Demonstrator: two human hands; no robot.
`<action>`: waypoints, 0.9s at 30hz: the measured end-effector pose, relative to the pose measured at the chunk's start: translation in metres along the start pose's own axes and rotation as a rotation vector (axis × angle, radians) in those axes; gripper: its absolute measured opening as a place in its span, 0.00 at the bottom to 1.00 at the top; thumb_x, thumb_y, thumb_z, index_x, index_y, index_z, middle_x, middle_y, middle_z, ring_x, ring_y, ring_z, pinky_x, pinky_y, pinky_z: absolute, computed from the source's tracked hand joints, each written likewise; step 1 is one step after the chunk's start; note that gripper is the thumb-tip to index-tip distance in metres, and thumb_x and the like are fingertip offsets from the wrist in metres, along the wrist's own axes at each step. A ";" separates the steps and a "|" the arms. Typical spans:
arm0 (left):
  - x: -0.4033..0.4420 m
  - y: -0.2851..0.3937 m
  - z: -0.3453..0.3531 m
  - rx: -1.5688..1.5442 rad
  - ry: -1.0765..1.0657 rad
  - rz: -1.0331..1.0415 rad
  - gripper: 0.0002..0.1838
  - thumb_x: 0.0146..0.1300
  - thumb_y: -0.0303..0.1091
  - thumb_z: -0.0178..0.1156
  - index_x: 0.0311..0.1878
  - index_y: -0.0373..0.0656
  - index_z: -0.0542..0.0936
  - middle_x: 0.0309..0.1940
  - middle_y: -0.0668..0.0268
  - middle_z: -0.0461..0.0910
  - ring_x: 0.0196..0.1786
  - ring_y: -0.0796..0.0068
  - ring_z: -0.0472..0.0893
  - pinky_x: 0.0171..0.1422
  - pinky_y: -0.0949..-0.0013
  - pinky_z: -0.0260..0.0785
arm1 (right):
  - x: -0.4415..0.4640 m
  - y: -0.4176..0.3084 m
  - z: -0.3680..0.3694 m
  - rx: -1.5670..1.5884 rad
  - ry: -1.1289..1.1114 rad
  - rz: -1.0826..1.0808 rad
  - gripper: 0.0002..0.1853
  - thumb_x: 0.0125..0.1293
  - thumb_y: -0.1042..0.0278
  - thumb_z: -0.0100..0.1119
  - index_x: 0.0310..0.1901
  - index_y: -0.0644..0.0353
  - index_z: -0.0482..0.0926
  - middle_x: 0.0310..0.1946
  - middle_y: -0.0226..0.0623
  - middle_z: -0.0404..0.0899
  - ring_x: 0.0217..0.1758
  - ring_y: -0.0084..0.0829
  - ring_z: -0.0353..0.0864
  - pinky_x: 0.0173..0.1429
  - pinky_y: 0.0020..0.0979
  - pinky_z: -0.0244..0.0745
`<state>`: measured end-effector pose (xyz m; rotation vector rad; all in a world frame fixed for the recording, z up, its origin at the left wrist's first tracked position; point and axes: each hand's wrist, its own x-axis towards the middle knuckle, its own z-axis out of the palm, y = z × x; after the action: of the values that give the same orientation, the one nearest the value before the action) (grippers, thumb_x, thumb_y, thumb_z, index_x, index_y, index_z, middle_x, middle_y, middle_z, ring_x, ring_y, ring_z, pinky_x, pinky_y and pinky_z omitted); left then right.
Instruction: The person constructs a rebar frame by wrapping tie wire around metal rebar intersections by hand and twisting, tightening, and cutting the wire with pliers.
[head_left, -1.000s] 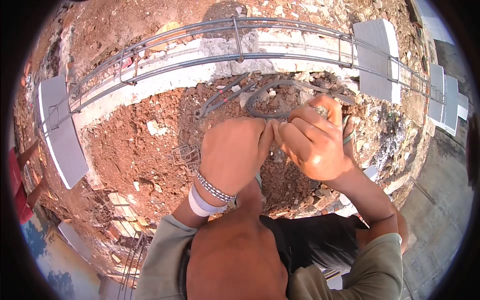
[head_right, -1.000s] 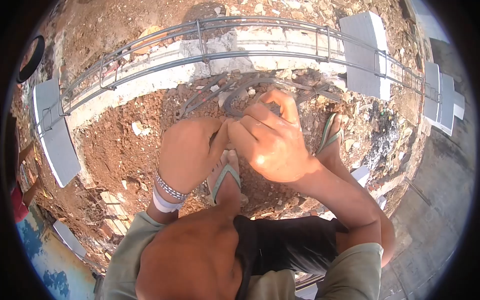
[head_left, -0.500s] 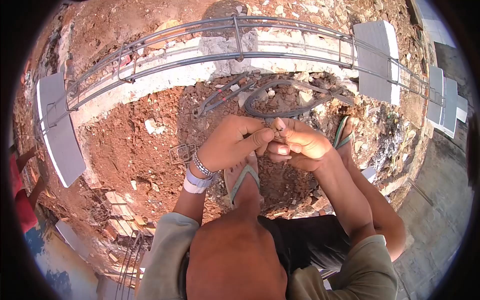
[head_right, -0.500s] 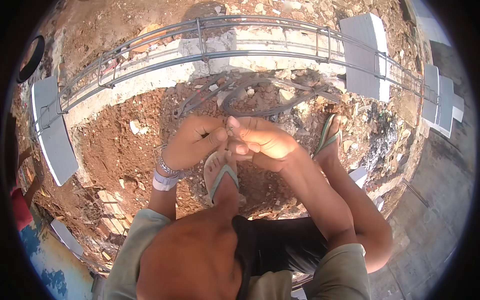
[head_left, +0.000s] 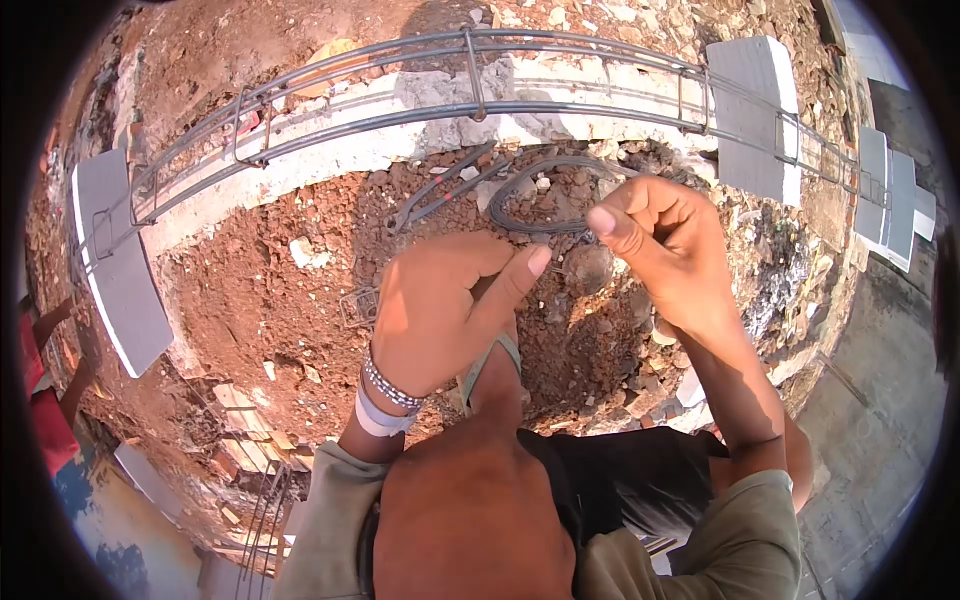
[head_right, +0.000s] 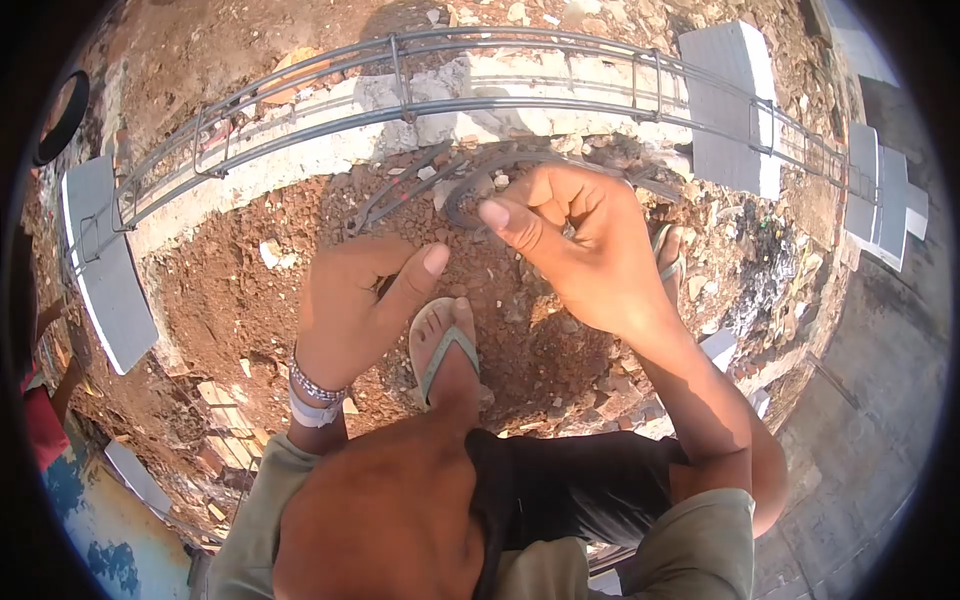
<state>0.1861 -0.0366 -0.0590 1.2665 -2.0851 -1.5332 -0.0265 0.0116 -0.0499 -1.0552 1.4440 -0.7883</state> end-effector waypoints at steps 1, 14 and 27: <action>0.002 0.000 -0.002 -0.116 -0.022 0.001 0.24 0.73 0.45 0.62 0.25 0.36 0.81 0.17 0.61 0.72 0.22 0.65 0.72 0.29 0.62 0.62 | 0.005 0.012 -0.009 0.389 -0.086 0.188 0.11 0.70 0.60 0.68 0.37 0.57 0.80 0.18 0.22 0.68 0.26 0.21 0.68 0.43 0.27 0.65; 0.002 -0.038 0.015 -0.090 -0.069 -0.066 0.26 0.72 0.48 0.64 0.22 0.36 0.79 0.14 0.62 0.70 0.19 0.69 0.69 0.27 0.63 0.58 | 0.008 0.011 -0.008 -0.377 0.059 -0.332 0.10 0.64 0.59 0.71 0.35 0.54 0.82 0.24 0.23 0.73 0.32 0.25 0.74 0.44 0.33 0.69; 0.001 0.012 0.005 -0.097 -0.013 -0.008 0.14 0.74 0.41 0.61 0.42 0.38 0.85 0.31 0.58 0.83 0.31 0.65 0.82 0.39 0.65 0.72 | 0.001 0.017 -0.009 0.094 0.035 0.003 0.12 0.75 0.61 0.65 0.37 0.59 0.83 0.25 0.16 0.73 0.27 0.13 0.66 0.29 0.23 0.58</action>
<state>0.1761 -0.0332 -0.0508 1.2344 -1.9898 -1.6293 -0.0388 0.0163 -0.0646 -0.9716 1.4235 -0.8686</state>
